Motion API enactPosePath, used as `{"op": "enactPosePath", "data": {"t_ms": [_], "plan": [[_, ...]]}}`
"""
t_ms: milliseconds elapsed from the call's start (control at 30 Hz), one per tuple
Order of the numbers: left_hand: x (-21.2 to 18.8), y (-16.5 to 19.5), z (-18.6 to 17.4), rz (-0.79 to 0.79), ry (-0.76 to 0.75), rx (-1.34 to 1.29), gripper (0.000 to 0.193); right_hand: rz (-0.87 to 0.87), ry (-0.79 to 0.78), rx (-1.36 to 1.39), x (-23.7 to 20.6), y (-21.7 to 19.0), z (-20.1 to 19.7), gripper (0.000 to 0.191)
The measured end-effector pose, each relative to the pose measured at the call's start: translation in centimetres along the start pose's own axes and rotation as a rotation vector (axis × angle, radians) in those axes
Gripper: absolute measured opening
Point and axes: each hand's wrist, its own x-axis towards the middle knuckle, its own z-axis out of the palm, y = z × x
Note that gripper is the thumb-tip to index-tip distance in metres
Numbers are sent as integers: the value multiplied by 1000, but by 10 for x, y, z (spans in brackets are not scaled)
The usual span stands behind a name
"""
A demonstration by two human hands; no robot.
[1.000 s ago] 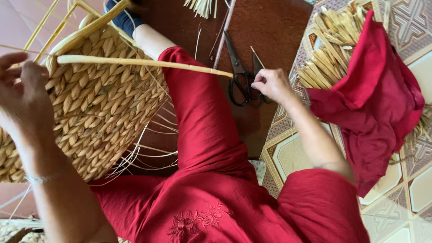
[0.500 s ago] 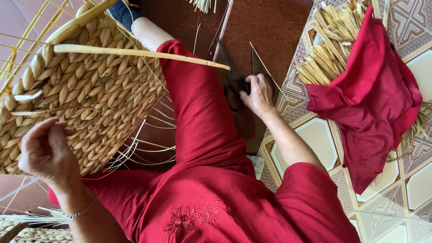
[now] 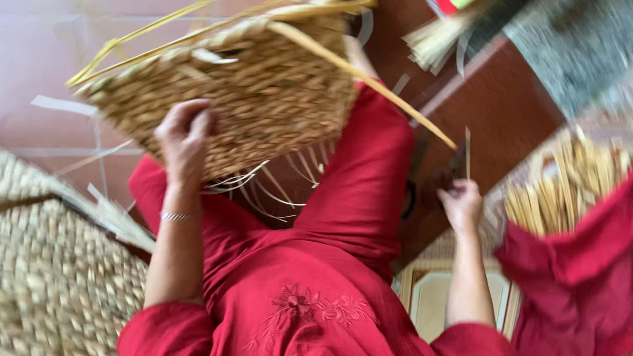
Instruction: The person sits on the floor weaving a water hyacinth basket, trimming excess strands with scissors and folding and wrapping cane strips around the rim to secure the woven edge. They work the strips around the frame by hand, tucking ends into the weave.
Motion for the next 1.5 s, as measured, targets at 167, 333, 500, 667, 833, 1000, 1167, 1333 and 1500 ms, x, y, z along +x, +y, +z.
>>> {"op": "enactPosePath", "data": {"t_ms": [167, 333, 500, 667, 833, 1000, 1167, 1333, 1500], "plan": [[19, -2, 13, -119, 7, -323, 16, 293, -113, 532, 19, -1, -12, 48], [43, 12, 32, -247, -24, -476, 29, 199, -90, 1177, 24, -24, -56, 43], [73, 21, 56, -349, 14, -505, 35, -304, -302, 1171, 42, -112, -102, 73], [90, 16, 71, -366, 125, -477, 31, -634, -735, 876, 92, -247, -86, 106], [86, 4, 62, -277, 148, -549, 23, -528, -1269, 649, 128, -372, 2, 91], [82, 0, 50, -252, 113, -580, 21, -470, -1303, 330, 126, -425, 76, 76], [82, -2, 46, -218, 85, -575, 21, -409, -1377, 316, 134, -444, 97, 74], [83, -5, 44, -202, 58, -623, 19, -407, -1419, 308, 140, -452, 106, 74], [82, -10, 44, -198, 44, -625, 20, -442, -1399, 290, 148, -453, 116, 71]]}}
